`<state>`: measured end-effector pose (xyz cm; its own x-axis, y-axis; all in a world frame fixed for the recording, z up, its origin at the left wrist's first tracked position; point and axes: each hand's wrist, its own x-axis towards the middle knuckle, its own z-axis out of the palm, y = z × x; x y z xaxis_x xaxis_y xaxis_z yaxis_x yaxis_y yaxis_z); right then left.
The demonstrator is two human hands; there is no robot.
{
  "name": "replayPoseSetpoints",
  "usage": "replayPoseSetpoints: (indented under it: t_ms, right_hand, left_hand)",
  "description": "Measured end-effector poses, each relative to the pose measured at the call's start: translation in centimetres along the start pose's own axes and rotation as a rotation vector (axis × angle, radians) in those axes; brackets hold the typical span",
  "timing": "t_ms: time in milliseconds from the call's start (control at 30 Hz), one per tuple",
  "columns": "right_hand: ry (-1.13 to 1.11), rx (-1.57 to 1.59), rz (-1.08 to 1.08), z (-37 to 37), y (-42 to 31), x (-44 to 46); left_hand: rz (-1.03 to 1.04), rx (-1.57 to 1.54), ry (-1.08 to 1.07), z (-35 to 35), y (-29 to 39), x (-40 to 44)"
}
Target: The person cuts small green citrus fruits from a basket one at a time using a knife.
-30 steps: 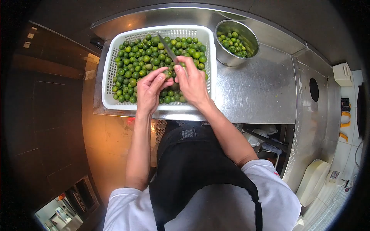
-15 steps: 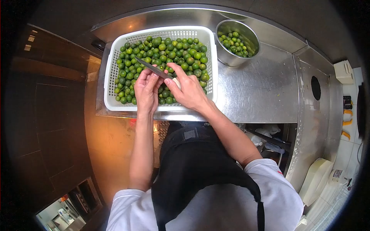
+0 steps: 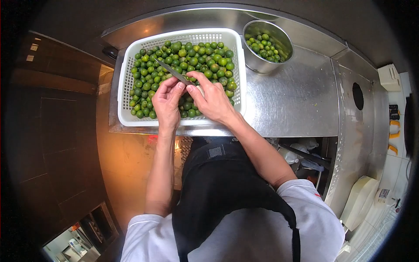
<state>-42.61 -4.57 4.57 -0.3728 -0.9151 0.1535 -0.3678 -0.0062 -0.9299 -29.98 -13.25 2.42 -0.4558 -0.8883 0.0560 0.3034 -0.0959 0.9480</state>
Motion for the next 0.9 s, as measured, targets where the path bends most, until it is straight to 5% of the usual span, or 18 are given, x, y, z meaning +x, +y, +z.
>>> replayPoseSetpoints:
  t_ms: [600,733,833,900]
  right_hand:
    - [-0.053,0.245,0.129,-0.2,0.3,0.2]
    - [-0.079,0.493,0.296,-0.9,0.1,0.3]
    - [0.052,0.538,0.382,-1.5,0.6,0.7]
    - [0.112,0.522,0.441,-1.7,0.5,0.8]
  left_hand:
    - [0.049,0.166,-0.005,0.4,0.6,-0.2]
    - [0.042,0.254,0.269,-1.3,3.1,2.2]
    - [0.361,0.348,0.448,-3.9,5.6,4.3]
    - [0.483,0.38,0.347,-1.1,7.9,4.8]
